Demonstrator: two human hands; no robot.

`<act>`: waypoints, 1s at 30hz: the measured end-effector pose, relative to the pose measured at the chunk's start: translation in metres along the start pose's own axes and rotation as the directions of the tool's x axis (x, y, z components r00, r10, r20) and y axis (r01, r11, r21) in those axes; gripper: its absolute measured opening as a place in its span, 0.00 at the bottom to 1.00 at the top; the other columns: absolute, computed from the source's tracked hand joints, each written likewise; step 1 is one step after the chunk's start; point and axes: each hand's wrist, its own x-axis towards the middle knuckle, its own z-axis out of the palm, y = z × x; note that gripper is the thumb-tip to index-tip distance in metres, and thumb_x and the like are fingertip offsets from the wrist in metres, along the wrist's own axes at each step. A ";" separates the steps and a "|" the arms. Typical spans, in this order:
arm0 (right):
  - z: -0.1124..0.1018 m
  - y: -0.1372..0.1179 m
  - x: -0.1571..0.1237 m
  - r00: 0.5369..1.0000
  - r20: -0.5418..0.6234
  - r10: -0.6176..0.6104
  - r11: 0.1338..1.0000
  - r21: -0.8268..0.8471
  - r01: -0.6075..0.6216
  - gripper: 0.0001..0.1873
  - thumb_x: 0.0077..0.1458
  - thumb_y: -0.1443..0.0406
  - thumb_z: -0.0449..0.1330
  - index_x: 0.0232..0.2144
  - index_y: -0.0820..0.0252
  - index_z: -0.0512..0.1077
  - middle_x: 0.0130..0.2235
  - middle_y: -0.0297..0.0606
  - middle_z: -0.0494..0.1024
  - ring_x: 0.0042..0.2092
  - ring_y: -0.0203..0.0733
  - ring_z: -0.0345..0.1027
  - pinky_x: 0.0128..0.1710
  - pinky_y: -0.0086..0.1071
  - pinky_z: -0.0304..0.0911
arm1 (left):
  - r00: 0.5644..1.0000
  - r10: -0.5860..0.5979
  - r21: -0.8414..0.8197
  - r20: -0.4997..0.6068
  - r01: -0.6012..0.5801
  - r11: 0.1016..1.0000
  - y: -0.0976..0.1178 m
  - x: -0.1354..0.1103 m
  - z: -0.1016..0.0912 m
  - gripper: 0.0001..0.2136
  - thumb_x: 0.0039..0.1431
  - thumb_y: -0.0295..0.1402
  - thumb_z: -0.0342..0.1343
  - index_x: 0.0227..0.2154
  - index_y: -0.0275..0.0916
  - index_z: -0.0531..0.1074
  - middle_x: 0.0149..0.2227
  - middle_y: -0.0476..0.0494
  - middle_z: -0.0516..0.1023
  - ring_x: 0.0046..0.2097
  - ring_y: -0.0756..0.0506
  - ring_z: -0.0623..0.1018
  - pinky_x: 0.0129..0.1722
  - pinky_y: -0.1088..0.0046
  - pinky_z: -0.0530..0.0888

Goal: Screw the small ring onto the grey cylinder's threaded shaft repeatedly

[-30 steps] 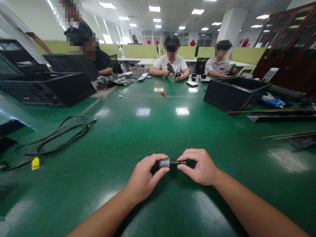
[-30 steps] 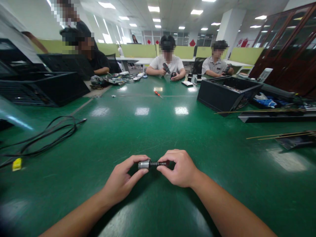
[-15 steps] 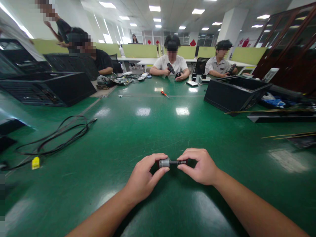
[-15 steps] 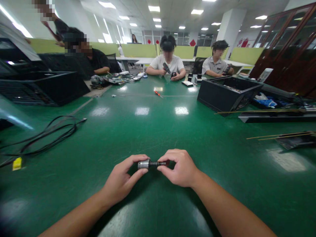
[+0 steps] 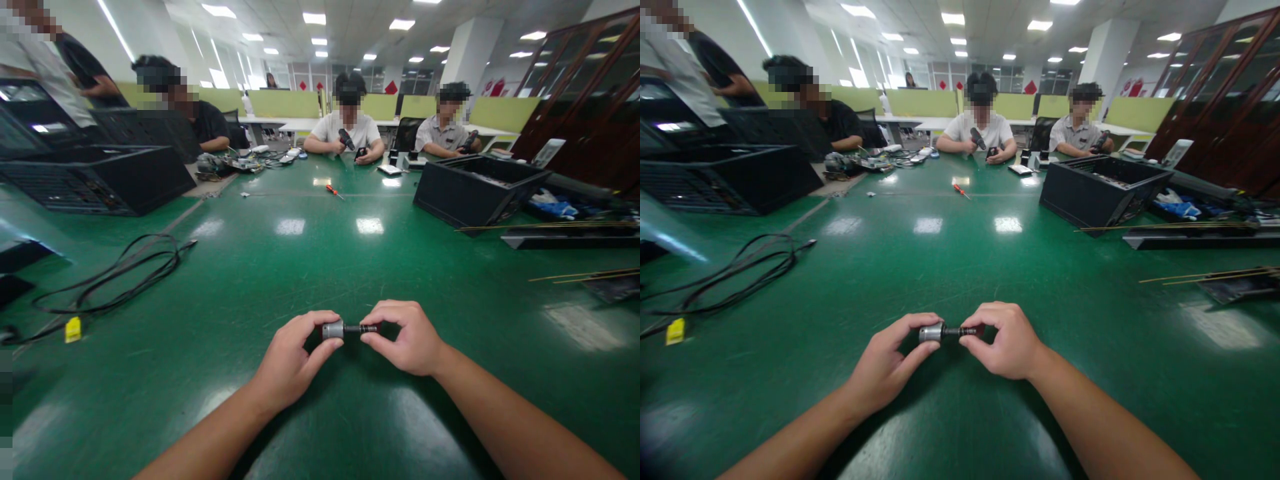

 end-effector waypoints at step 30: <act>-0.001 0.000 0.001 1.000 -0.004 0.005 1.000 -0.020 -0.005 0.02 0.53 0.68 0.66 0.32 0.58 0.79 0.30 0.37 0.82 0.31 0.39 0.75 0.34 0.32 0.67 | 1.000 0.001 0.006 -0.020 -0.001 1.000 -0.001 0.000 -0.003 0.12 0.64 0.36 0.58 0.50 0.45 0.72 0.47 0.45 0.80 0.48 0.44 0.80 0.49 0.66 0.75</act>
